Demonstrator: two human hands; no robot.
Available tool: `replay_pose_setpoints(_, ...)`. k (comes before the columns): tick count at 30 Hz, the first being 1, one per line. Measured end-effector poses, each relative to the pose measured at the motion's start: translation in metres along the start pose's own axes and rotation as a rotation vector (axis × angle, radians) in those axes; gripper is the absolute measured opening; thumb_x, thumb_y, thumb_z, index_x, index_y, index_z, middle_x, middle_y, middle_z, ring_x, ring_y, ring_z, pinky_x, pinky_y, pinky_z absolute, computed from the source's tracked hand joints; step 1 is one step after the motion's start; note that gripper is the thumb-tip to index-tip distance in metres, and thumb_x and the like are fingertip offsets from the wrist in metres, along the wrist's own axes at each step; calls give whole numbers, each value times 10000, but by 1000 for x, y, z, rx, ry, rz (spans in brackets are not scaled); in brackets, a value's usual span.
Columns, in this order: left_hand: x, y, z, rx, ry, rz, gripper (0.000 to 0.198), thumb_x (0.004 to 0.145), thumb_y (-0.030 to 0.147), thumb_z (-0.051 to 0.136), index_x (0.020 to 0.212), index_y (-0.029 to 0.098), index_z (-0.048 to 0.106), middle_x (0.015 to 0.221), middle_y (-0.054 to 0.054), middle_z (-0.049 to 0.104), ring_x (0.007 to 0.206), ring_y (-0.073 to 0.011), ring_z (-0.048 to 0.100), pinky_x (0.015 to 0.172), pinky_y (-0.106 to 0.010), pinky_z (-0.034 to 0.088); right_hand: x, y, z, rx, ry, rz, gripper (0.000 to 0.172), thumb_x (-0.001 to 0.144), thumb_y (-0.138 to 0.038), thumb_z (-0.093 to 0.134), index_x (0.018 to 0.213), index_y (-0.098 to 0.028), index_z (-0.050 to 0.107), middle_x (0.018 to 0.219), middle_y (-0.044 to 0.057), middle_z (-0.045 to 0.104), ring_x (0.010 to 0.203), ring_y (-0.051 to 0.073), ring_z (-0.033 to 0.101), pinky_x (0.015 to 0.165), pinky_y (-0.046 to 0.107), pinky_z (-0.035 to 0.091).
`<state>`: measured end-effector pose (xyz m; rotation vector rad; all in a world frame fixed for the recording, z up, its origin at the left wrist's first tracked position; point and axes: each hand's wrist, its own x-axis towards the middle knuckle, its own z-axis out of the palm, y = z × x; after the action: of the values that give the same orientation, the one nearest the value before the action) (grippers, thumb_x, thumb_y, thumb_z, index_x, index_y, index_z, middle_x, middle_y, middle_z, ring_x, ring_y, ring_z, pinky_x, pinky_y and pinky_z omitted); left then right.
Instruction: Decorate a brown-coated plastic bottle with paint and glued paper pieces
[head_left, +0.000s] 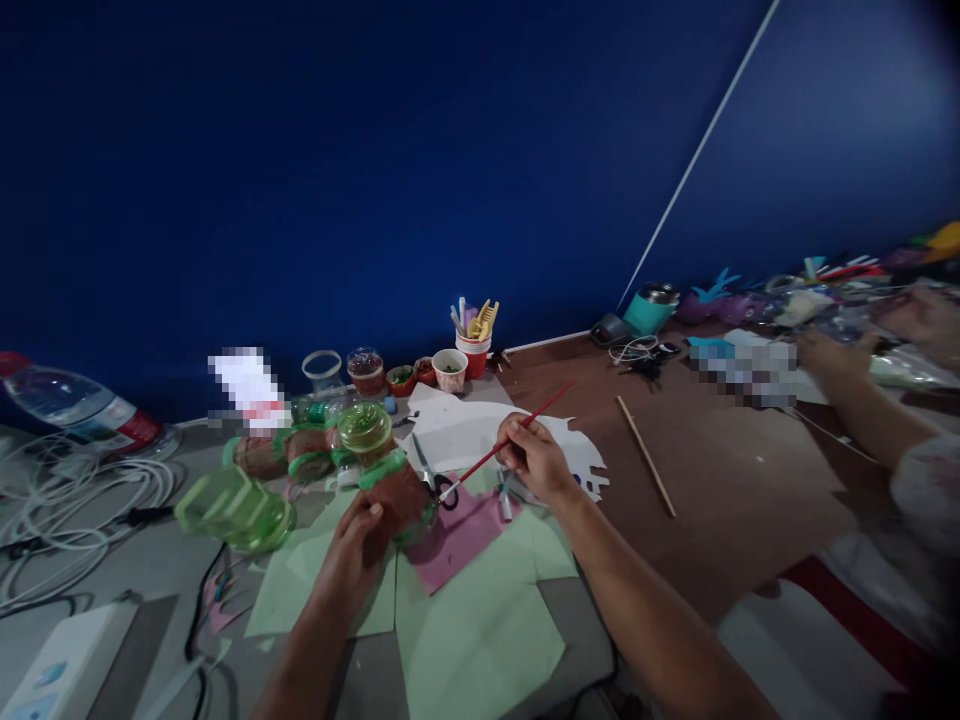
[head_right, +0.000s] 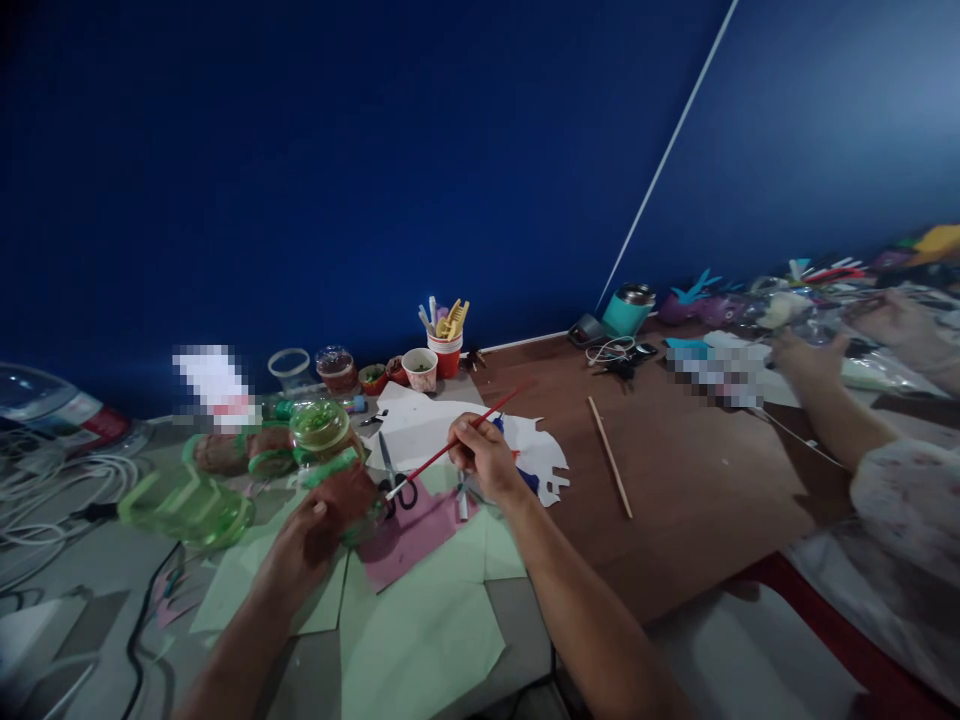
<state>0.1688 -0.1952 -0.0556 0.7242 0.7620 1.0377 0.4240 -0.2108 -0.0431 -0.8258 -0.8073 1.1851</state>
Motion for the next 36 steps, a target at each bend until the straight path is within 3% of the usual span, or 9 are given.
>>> replay_pose_setpoints(5,3,-3,0,-139,-38,-55,166,710,190,686,871,162,721,906,-48,758,826,-189,690,745,-247,528,0,7,4,7,-41,65,353,762,-500,648,656,-177,557,376,-48,482,334,56,297,372,186,197)
replay_pose_setpoints(10,4,-3,-8,-274,-3,-146,133,720,147,633,818,155,723,856,-65,772,784,-214,716,717,-281,562,4,3,1,-19,37,34,330,755,-473,660,649,-177,558,378,-49,477,346,57,309,367,179,170)
replay_pose_setpoints(14,4,1,-16,-408,-172,-197,179,755,160,576,827,150,740,932,-93,769,899,-272,711,823,-372,559,3,-2,1,91,46,6,314,757,-449,670,641,-182,554,367,-57,464,328,49,282,388,193,189)
replay_pose_setpoints(18,8,3,-20,-469,-386,-243,293,837,184,496,1014,148,727,1110,-101,723,1090,-271,644,992,-403,471,1,-1,5,178,-15,20,324,751,-452,682,632,-178,557,358,-61,460,314,46,273,409,208,230)
replay_pose_setpoints(22,8,-3,-19,-441,-442,-182,379,915,324,446,1192,166,652,1269,-106,635,1209,-289,558,1073,-439,387,1,2,7,171,-11,49,324,755,-447,683,632,-177,552,364,-57,474,321,49,287,420,211,250)
replay_pose_setpoints(25,8,-9,-18,-410,-481,-166,366,947,282,403,1187,168,656,1256,-85,645,1188,-243,580,1041,-353,434,1,4,5,133,-5,53,321,773,-454,661,650,-182,544,378,-57,474,330,56,304,404,204,234)
replay_pose_setpoints(28,7,-12,-18,-378,-453,-174,359,954,295,411,1179,164,658,1225,-83,665,1161,-230,601,1004,-319,469,0,4,4,107,-7,50,316,781,-455,653,660,-182,547,387,-56,475,331,54,306,395,198,215)
replay_pose_setpoints(32,5,-10,-16,-320,-312,-113,298,890,315,559,1143,213,679,1191,-61,692,1128,-261,622,1027,-360,453,-1,2,5,93,-12,59,328,769,-468,664,653,-179,561,379,-52,483,334,56,300,411,206,233)
replay_pose_setpoints(36,3,-7,-14,-240,-206,-104,365,823,335,656,1161,199,670,1170,-89,700,1101,-300,634,1016,-416,462,-2,2,6,90,-40,56,319,766,-456,670,647,-178,570,375,-54,485,330,54,281,415,211,241)
